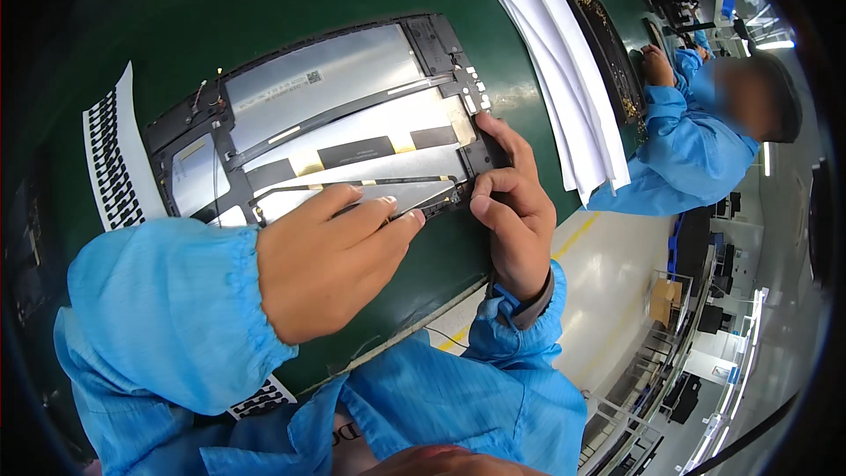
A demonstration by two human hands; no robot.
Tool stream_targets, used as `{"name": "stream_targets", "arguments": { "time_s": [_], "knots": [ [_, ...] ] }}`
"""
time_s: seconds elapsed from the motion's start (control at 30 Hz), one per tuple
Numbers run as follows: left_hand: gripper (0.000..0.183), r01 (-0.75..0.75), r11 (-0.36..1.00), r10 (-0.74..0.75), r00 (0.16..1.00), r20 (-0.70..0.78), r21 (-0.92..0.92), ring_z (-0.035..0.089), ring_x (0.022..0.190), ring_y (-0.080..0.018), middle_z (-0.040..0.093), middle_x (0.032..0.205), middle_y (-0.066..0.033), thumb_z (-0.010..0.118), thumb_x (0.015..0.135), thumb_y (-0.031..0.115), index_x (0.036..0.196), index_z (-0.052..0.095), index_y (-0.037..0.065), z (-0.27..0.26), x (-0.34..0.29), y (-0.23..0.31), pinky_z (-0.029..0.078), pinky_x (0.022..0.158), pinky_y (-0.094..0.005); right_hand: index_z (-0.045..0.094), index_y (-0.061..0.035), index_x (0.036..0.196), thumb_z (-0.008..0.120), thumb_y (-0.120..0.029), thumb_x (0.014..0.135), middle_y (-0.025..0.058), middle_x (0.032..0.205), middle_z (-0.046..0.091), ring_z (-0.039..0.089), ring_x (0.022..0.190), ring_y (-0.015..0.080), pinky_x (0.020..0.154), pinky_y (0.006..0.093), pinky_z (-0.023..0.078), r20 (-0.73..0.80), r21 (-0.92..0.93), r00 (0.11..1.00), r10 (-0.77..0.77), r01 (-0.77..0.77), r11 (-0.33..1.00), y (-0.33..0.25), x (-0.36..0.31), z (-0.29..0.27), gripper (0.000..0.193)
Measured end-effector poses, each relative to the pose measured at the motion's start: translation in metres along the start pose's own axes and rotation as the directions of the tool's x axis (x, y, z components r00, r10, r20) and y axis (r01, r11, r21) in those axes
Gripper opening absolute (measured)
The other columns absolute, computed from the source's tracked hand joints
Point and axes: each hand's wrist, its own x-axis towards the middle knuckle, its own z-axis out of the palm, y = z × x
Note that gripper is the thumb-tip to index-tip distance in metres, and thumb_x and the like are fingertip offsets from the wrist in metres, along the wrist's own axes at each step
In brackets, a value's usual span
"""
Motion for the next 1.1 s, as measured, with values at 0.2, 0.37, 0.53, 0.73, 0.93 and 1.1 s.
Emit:
{"name": "stream_targets", "arguments": {
  "time_s": [0.2, 0.37, 0.53, 0.73, 0.93, 1.1],
  "knots": [
    [0.026, 0.020, 0.999, -0.021, 0.999, -0.045, -0.025, 0.053, 0.094, -0.0259, 0.055, 0.107, -0.0149, 0.060, 0.064, 0.007, 0.087, 0.059, -0.003, 0.000, 0.000, 0.000, 0.042, 0.080, -0.0370, 0.055, -0.0022, 0.071, 0.056, -0.004, 0.067, 0.0178, 0.128, 0.036, 0.024, 0.124, 0.0333, 0.101, 0.0409, 0.016, -0.004, 0.006, 1.000, -0.008, 0.008, 1.000, -0.001, 0.000, 0.002, 0.005],
    [0.027, -0.008, 1.000, 0.008, 1.000, -0.025, 0.008, 0.050, 0.099, -0.0264, 0.052, 0.110, -0.0170, 0.048, 0.069, 0.014, 0.085, 0.061, -0.004, 0.002, -0.002, -0.001, 0.040, 0.084, -0.0392, 0.055, -0.0020, 0.072, 0.057, -0.003, 0.067, 0.0181, 0.128, 0.036, 0.024, 0.124, 0.0336, 0.100, 0.0414, 0.017, 0.000, -0.029, 0.999, -0.045, 0.045, 0.999, 0.000, -0.002, 0.002, 0.005],
    [0.027, -0.009, 1.000, 0.009, 1.000, -0.011, 0.027, 0.050, 0.100, -0.0265, 0.051, 0.110, -0.0170, 0.048, 0.069, 0.015, 0.085, 0.061, -0.004, 0.001, -0.003, 0.000, 0.040, 0.084, -0.0393, 0.055, -0.0021, 0.072, 0.056, -0.003, 0.067, 0.0183, 0.128, 0.036, 0.024, 0.124, 0.0342, 0.100, 0.0420, 0.017, 0.002, -0.037, 0.999, -0.043, 0.043, 0.998, -0.001, -0.001, 0.003, 0.005],
    [0.027, -0.025, 0.998, 0.024, 0.999, 0.028, 0.059, 0.050, 0.099, -0.0272, 0.052, 0.109, -0.0171, 0.049, 0.068, 0.014, 0.085, 0.061, -0.004, -0.005, 0.001, 0.001, 0.041, 0.084, -0.0389, 0.055, -0.0021, 0.072, 0.057, -0.003, 0.067, 0.0181, 0.127, 0.036, 0.024, 0.124, 0.0351, 0.100, 0.0431, 0.017, -0.008, -0.084, 0.998, -0.066, 0.065, 0.994, -0.001, -0.002, 0.004, 0.005],
    [0.038, 0.015, 0.998, -0.015, 1.000, -0.002, -0.065, 0.052, 0.096, -0.0292, 0.053, 0.108, -0.0190, 0.064, 0.056, 0.010, 0.090, 0.056, -0.005, -0.009, 0.014, 0.003, 0.043, 0.081, -0.0392, 0.056, -0.0026, 0.072, 0.058, -0.003, 0.066, 0.0170, 0.127, 0.038, 0.026, 0.123, 0.0355, 0.100, 0.0437, 0.018, -0.010, -0.108, 0.999, -0.053, 0.051, 0.993, -0.001, -0.001, 0.003, 0.006],
    [0.039, 0.015, 0.996, -0.016, 1.000, -0.016, -0.089, 0.052, 0.093, -0.0287, 0.052, 0.108, -0.0188, 0.062, 0.056, 0.010, 0.092, 0.056, -0.005, 0.000, 0.020, -0.001, 0.042, 0.080, -0.0376, 0.056, -0.0025, 0.071, 0.059, -0.004, 0.065, 0.0159, 0.125, 0.040, 0.027, 0.122, 0.0356, 0.099, 0.0436, 0.019, -0.031, -0.112, 0.998, -0.050, 0.046, 0.993, -0.002, -0.001, 0.003, 0.006]
  ]
}}
